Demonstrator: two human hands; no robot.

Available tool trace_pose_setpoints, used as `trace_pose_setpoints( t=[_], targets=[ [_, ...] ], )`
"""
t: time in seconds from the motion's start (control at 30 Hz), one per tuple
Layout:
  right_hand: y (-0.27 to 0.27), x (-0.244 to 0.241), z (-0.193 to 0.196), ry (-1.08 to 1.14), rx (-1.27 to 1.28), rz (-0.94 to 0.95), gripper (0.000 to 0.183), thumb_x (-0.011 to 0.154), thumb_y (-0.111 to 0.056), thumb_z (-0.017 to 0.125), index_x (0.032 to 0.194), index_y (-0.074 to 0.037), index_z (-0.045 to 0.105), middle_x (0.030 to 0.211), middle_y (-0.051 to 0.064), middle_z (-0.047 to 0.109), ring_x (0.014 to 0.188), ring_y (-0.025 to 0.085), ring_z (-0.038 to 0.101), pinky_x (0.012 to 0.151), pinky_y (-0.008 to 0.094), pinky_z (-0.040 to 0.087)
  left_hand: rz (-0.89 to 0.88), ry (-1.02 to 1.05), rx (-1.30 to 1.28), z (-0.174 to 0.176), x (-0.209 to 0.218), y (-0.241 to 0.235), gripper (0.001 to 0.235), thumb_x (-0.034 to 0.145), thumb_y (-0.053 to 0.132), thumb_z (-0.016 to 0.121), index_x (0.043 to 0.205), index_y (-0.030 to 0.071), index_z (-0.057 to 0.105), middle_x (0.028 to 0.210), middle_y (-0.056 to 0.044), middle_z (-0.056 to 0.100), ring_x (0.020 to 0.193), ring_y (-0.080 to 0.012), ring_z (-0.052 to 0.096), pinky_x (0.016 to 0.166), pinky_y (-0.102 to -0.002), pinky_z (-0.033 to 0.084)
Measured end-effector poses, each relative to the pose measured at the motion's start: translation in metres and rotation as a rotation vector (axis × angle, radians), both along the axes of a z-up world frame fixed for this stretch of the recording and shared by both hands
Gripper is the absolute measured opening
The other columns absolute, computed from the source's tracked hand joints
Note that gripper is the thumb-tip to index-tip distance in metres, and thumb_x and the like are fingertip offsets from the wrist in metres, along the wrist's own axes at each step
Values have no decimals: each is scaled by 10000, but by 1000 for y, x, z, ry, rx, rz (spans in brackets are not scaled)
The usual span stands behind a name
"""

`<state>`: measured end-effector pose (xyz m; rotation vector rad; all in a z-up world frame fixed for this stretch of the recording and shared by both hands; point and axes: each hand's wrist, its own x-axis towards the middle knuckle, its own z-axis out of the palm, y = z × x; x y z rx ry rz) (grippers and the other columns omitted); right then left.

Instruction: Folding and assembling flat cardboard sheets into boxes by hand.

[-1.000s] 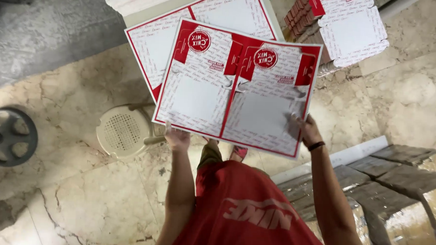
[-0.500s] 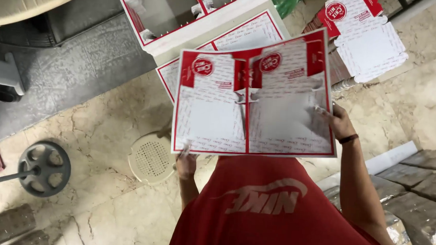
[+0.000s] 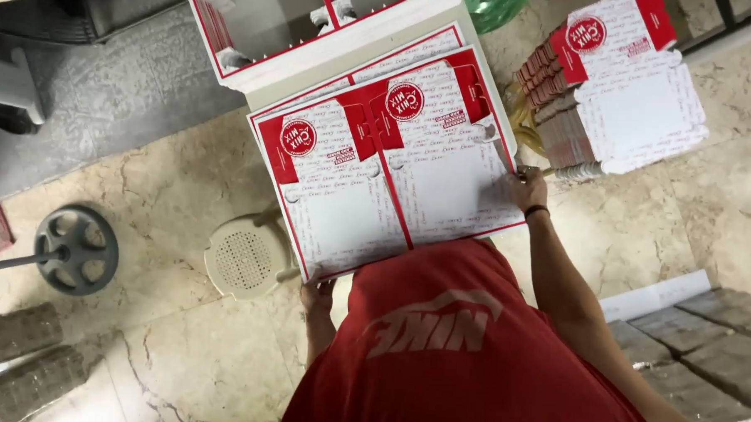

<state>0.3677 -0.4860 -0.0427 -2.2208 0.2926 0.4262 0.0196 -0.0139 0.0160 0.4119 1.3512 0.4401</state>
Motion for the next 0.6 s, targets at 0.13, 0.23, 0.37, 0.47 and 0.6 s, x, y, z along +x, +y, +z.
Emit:
trace_pose_setpoints(
  t=[0.13, 0.23, 0.37, 0.47, 0.6],
  targets=[
    [14, 3, -20, 5, -129, -86, 419, 847, -436, 755, 1155, -153, 716, 1144, 93, 699, 1138, 320, 660, 1008, 444, 519, -81, -9, 104, 9, 29, 30, 669, 821, -68, 661, 1415, 131, 425, 1233, -233, 508, 1009, -514, 626, 908, -744, 561],
    [6, -9, -35, 58, -171, -97, 434, 804, -477, 788, 1117, -184, 720, 967, 49, 767, 1011, 253, 724, 891, 411, 566, -126, -7, 136, 15, 40, 52, 689, 802, -95, 602, 1431, 89, 390, 1241, -285, 502, 983, -545, 621, 889, -765, 558],
    [30, -14, 11, -18, -243, -48, 425, 864, -412, 718, 1097, -56, 733, 1068, 175, 700, 1044, 377, 698, 923, 478, 566, -163, -51, 101, 6, 32, 53, 538, 755, -68, 623, 1254, 87, 494, 1115, -268, 578, 886, -520, 670, 810, -735, 602],
    [37, -6, 48, -361, -305, 35, 260, 946, -215, 709, 1084, 2, 748, 1263, 131, 556, 1226, 375, 575, 1130, 417, 461, -298, 150, 150, 54, 49, 31, 473, 793, -40, 593, 1252, 55, 529, 1071, -251, 587, 859, -488, 679, 789, -687, 632],
    [21, -35, 89, -24, 65, -43, 464, 1001, -380, 737, 1280, -17, 661, 1224, 298, 642, 1211, 470, 599, 1067, 569, 488, -484, 339, 280, 75, 49, 28, 461, 828, 69, 674, 1264, 7, 538, 1039, -198, 575, 862, -325, 630, 705, -614, 661]
  ],
)
